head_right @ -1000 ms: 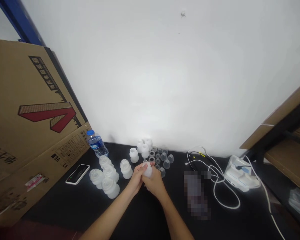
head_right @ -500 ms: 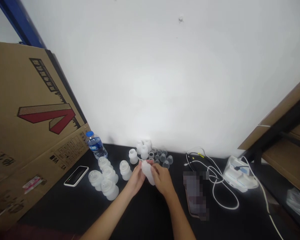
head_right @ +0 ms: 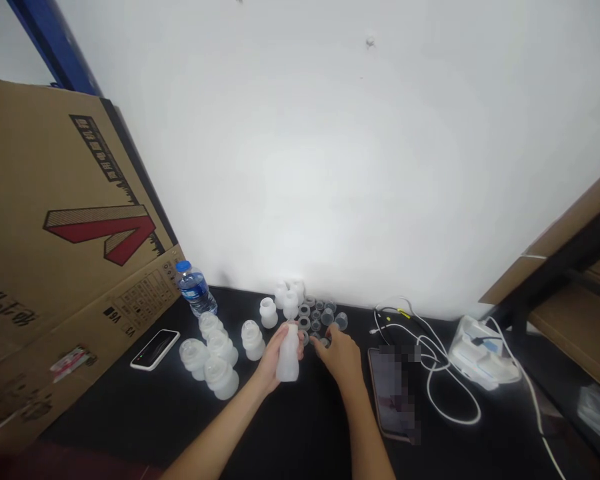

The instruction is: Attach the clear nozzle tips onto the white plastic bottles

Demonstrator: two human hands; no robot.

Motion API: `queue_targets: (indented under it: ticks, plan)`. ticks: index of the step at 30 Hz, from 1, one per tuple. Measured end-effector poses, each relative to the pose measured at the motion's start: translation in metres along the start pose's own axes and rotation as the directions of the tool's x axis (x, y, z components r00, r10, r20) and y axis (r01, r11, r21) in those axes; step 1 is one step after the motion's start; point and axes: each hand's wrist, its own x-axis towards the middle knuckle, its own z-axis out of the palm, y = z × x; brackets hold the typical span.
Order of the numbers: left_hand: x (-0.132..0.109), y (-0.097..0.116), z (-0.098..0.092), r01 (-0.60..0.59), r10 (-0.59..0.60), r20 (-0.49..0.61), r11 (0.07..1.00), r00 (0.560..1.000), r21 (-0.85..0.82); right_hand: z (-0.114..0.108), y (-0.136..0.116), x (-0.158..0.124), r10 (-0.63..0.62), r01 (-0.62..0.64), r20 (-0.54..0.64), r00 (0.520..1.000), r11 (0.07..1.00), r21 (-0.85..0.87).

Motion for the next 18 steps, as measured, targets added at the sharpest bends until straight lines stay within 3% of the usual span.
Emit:
queue_targets:
  ticks: [6,8,10,14,18]
  plan:
    - [-0.003,0.004,0.01,-0.023,0.025,-0.006,0.983,1.0,0.184,0.003,0.007,0.003,0.043,-0.056,0.161,0.986,0.996,0.075]
    - [-0.003,0.004,0.01,-0.037,0.037,0.006,0.978,0.999,0.203,0.006,0.011,0.006,0.024,-0.048,0.134,0.991,0.982,0.183]
    - [-0.003,0.004,0.008,-0.04,0.035,0.025,0.978,0.999,0.204,0.008,0.014,0.008,0.019,-0.023,0.016,1.0,0.942,0.334]
    - [-0.003,-0.001,0.005,-0.021,0.006,0.074,0.979,0.997,0.203,0.005,0.014,0.013,0.12,0.058,-0.256,0.959,0.804,0.592]
    - [-0.005,-0.01,0.003,0.03,-0.059,0.12,0.973,0.991,0.231,0.001,0.006,0.015,0.185,0.057,-0.177,0.967,0.516,0.855]
